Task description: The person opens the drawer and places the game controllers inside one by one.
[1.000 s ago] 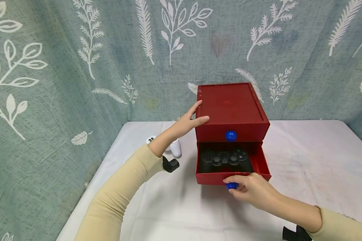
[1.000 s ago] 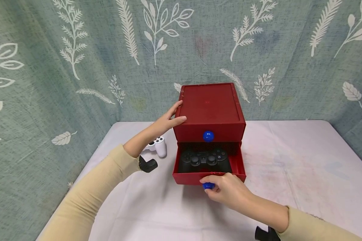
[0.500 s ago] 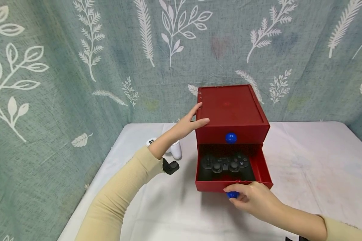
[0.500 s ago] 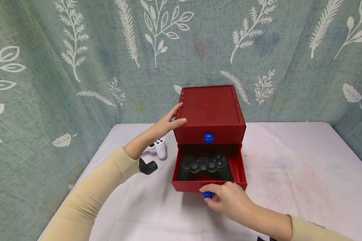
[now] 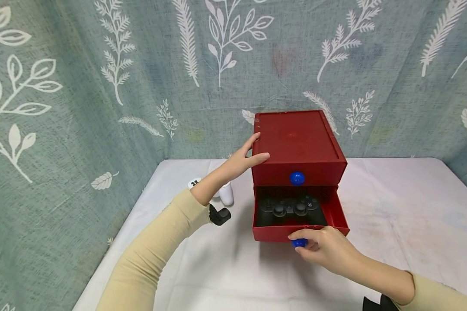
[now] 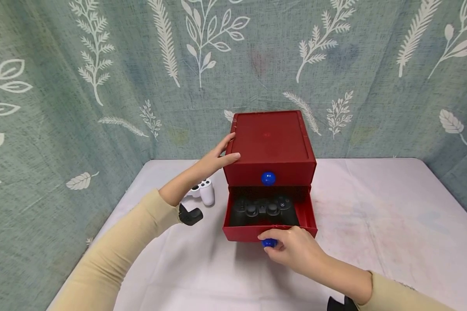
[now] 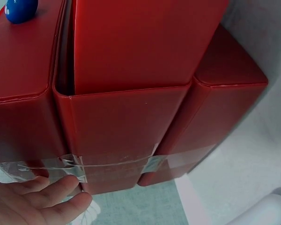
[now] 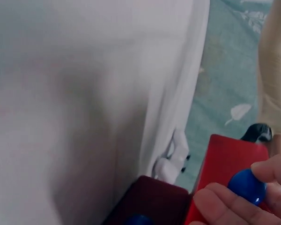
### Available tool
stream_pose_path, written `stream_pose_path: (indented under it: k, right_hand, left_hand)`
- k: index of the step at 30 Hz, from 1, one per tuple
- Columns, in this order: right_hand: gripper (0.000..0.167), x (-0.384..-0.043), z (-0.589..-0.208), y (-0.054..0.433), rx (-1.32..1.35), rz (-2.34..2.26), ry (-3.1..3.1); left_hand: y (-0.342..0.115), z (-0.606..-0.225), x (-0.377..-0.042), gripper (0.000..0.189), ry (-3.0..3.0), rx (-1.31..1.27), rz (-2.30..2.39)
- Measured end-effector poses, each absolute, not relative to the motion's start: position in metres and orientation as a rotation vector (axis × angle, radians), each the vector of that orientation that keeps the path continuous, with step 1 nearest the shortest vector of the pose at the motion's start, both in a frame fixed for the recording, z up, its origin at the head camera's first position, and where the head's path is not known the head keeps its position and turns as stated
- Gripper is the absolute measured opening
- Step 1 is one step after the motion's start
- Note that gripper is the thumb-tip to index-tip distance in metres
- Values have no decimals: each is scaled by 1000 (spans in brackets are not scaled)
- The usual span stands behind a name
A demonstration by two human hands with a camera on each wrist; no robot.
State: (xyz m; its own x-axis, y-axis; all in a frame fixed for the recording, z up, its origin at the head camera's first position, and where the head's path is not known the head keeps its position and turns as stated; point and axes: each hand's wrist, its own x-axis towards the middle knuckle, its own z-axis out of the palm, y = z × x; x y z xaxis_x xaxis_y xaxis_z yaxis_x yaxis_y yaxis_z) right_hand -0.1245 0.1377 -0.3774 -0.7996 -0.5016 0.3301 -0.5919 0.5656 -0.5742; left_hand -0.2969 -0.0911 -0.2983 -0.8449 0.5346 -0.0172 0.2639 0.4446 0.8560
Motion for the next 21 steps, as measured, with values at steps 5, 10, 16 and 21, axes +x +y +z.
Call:
stream_pose_path:
  k: [5, 10, 16, 21]
  right_hand:
    - [22, -134, -377, 138, 911, 1017, -2641]
    - [23, -151, -378, 140, 846, 996, -2639]
    - [23, -171, -378, 139, 822, 1007, -2649]
    - [24, -184, -379, 138, 802, 1005, -2649]
  left_hand:
    - [-91, -297, -297, 78, 2425, 673, 1356]
    - [-89, -298, -296, 76, 2408, 659, 1363]
    - [-89, -299, -296, 76, 2410, 667, 1372]
    - [-90, -299, -296, 77, 2417, 651, 1363]
